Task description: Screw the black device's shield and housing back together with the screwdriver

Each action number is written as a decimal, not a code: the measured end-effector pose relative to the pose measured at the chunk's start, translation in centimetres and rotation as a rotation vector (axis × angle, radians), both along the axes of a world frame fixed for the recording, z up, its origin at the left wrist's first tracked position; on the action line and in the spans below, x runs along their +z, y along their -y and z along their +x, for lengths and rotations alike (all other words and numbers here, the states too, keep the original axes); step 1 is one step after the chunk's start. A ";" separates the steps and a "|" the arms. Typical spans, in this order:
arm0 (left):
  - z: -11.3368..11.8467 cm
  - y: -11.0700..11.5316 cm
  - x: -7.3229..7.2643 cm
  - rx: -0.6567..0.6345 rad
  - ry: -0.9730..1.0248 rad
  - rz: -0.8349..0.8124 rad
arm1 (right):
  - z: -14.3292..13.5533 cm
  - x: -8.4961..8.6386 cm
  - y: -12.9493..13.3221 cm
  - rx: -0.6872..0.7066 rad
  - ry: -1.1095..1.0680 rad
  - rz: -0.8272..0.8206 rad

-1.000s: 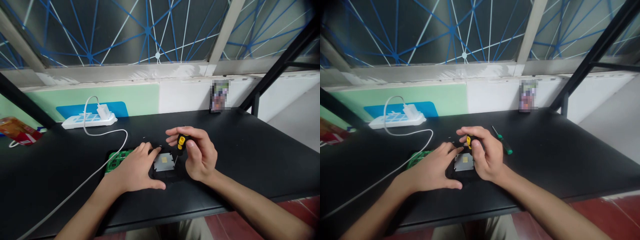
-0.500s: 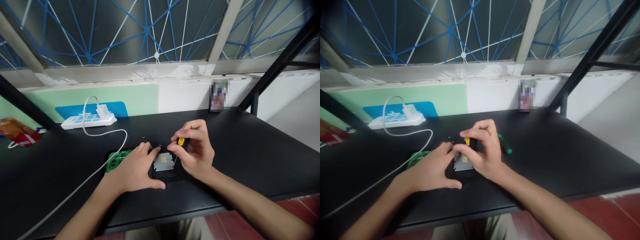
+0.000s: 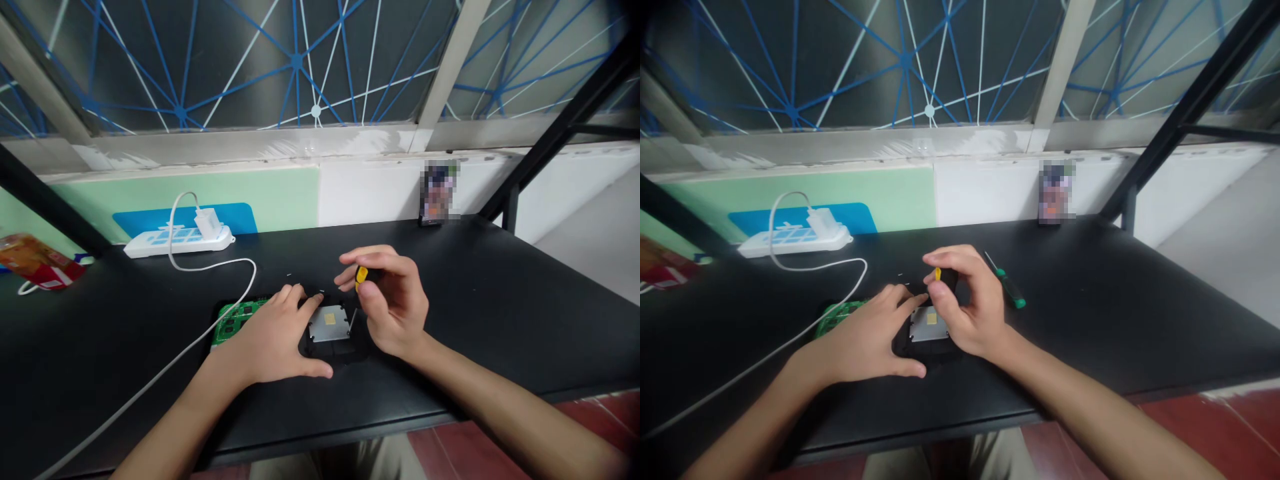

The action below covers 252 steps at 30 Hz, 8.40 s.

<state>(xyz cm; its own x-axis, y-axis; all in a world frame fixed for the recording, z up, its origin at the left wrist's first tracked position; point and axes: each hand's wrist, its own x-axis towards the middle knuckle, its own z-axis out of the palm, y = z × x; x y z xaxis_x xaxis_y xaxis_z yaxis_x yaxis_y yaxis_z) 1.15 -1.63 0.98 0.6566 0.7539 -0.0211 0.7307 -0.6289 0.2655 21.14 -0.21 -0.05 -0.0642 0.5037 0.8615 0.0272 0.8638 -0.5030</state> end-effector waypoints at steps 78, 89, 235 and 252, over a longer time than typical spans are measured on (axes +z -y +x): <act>0.0 0.0 -0.1 0.014 0.024 -0.017 | 0.2 -0.1 -0.9 -0.194 0.045 0.057; -0.2 0.0 -0.1 0.000 0.007 -0.002 | 0.0 0.0 0.2 -0.036 -0.065 -0.079; -0.8 -0.5 0.5 0.032 0.031 0.164 | 1.1 -1.0 -4.4 -0.456 -0.104 -0.131; -1.0 0.3 0.1 -0.021 -0.058 0.106 | 0.4 -1.0 -2.8 -0.294 -0.010 0.010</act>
